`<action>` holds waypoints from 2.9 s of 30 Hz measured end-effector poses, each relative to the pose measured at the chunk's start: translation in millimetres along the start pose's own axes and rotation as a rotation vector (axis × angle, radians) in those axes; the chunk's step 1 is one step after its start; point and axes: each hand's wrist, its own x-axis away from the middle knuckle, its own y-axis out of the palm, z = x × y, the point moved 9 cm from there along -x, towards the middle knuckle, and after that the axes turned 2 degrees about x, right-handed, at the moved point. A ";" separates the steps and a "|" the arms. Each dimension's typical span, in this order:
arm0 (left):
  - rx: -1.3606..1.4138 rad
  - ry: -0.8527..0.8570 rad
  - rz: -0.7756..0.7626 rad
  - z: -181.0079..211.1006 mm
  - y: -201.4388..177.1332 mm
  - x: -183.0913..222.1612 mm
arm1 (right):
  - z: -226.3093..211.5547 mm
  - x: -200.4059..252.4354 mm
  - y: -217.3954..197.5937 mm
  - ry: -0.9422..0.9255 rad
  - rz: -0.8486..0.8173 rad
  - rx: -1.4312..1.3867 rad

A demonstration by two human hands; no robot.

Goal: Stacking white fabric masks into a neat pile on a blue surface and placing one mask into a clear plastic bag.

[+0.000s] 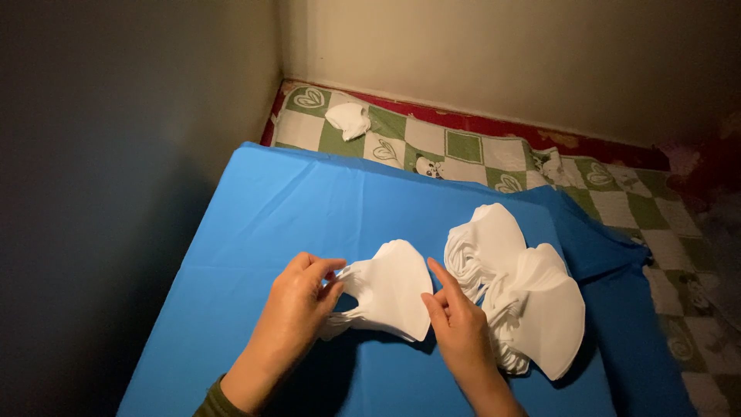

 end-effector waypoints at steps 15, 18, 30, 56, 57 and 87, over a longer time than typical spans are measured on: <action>-0.483 -0.280 -0.568 12.9 78.7 -65.5 | -15.3 7.7 14.2 0.242 -0.239 0.017; -0.517 -0.423 -0.600 34.2 62.9 -56.0 | -16.9 12.0 15.0 0.303 -0.276 0.008; -0.504 0.682 0.102 118.2 36.9 84.6 | -33.4 88.2 -7.8 -0.001 0.061 -0.429; -0.494 0.687 0.213 125.8 37.1 115.6 | -85.9 104.4 -15.5 -0.197 0.200 -0.572; -0.445 0.681 0.199 126.6 36.4 114.8 | -96.6 105.9 -26.7 -0.187 0.271 -0.470; -0.114 -0.416 -0.515 8.2 11.3 84.6 | 32.9 63.8 9.5 0.108 -0.128 -0.037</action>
